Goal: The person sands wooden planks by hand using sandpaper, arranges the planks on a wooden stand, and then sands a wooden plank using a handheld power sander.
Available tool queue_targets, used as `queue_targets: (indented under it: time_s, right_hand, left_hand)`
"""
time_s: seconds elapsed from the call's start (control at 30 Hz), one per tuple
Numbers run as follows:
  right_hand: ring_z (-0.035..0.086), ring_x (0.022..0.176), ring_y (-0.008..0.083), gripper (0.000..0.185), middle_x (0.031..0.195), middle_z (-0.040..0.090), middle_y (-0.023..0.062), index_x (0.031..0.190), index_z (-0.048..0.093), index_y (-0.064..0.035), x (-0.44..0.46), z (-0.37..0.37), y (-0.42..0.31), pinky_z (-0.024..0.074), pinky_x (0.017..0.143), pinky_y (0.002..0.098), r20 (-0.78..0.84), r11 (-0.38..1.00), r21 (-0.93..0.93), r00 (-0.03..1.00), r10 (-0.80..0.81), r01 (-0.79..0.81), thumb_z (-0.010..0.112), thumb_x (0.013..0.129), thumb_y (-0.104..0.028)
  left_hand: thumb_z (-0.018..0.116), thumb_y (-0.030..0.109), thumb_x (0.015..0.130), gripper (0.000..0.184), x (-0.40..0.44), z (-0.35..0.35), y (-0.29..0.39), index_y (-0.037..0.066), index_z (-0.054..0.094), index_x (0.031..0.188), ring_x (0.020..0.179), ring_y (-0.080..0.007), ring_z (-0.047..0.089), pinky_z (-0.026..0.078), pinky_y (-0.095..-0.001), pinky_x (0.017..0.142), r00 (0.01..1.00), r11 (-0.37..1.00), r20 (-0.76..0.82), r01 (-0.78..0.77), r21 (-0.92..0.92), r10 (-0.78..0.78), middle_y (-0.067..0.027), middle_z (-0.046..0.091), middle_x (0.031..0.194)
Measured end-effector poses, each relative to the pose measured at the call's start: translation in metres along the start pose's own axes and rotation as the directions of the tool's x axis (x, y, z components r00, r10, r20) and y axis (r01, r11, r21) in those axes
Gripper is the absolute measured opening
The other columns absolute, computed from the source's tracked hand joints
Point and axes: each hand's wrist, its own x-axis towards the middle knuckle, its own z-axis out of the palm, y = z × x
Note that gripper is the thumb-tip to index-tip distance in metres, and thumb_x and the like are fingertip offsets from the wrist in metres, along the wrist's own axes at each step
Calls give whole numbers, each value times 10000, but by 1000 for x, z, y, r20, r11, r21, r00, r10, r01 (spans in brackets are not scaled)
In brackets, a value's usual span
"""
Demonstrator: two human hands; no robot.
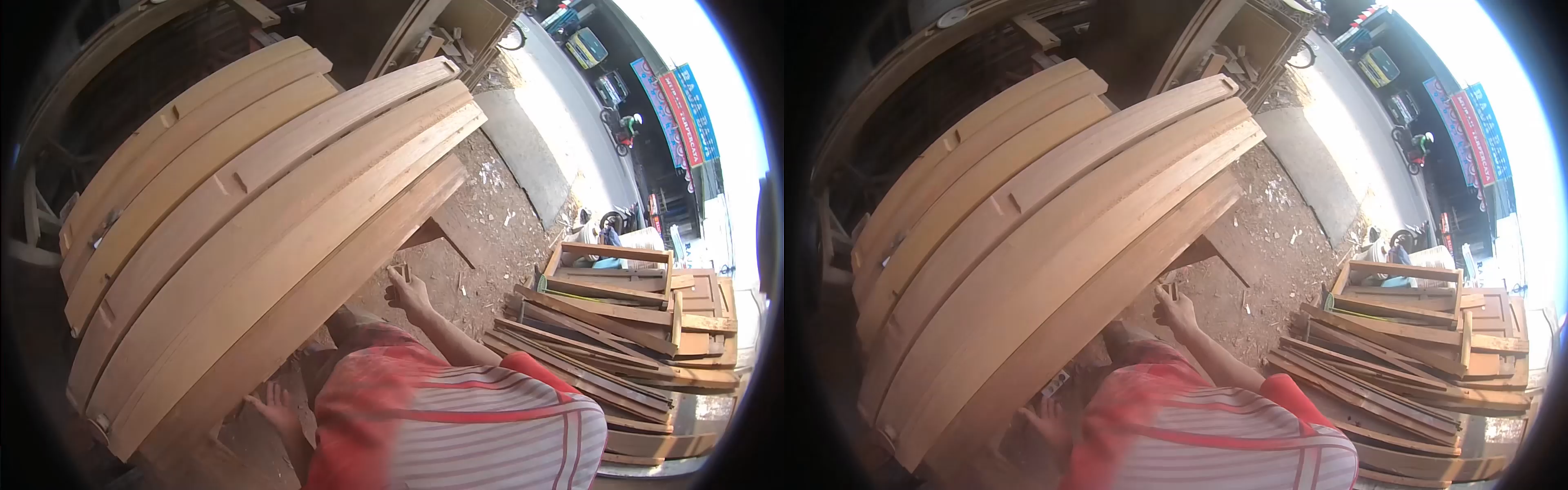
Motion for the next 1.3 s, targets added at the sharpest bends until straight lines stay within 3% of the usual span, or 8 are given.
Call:
queue_targets:
  time_s: [0.3,0.43,0.53,0.77,0.87,1.03,1.1,1.3]
  right_hand:
    - [492,554,122,409,696,550,34,893,585,-67,42,55,44,413,505,275,107,956,143,957,-271,255,685,1027,-441]
    - [486,544,127,420,661,537,30,788,571,-91,74,44,56,425,510,281,248,833,50,801,-545,551,667,1045,-408]
    - [532,627,148,364,753,561,36,999,587,-41,56,58,43,474,576,296,184,960,226,960,-210,167,692,1024,-389]
    - [635,780,153,336,993,632,15,1238,562,-96,33,82,39,534,581,337,16,894,427,987,-157,135,753,996,-231]
    - [697,971,231,449,1109,678,69,1349,547,-59,30,88,36,613,780,376,-45,908,389,988,-148,153,762,982,-202]
    - [609,664,140,270,858,674,29,1086,666,-40,11,85,2,500,567,315,38,935,326,986,-159,138,788,957,-244]
    - [580,618,129,239,775,642,7,995,664,-56,7,75,-7,458,529,319,62,956,231,977,-202,183,790,956,-256]
    - [553,589,120,337,699,577,-20,904,582,-101,11,36,47,427,503,314,199,939,165,922,-332,303,782,965,-366]
  left_hand:
    - [411,739,1028,940,-35,82,25,107,138,1668,1496,-355,401,395,-516,1206,843,857,-265,-506,-94,468,-191,317,1652]
    - [384,667,1069,788,-59,111,38,149,193,1632,1426,-342,486,488,-516,1128,895,904,-208,-418,-85,394,-167,375,1605]
    - [389,604,1095,695,-49,91,34,147,236,1596,1405,-332,506,567,-519,1056,884,897,-230,-434,-79,407,-165,393,1576]
    - [404,582,1100,758,-37,72,39,221,74,1679,1502,-388,380,462,-503,1179,902,897,-169,-420,-135,397,-151,281,1659]
    - [435,624,1074,823,-28,62,48,117,145,1654,1532,-385,316,394,-541,1237,909,895,-124,-415,-164,399,-190,253,1663]
    - [478,608,1067,835,-30,82,51,46,212,1623,1533,-376,320,397,-528,1234,893,865,-79,-449,-223,444,-247,285,1631]
    - [485,645,1046,891,-3,50,59,171,70,1676,1536,-387,313,378,-519,1239,929,920,114,-319,-228,351,-230,225,1672]
    - [397,648,1072,851,-38,-23,21,10,258,1617,1541,-363,327,337,-509,1241,959,946,144,-268,180,245,-275,293,1655]
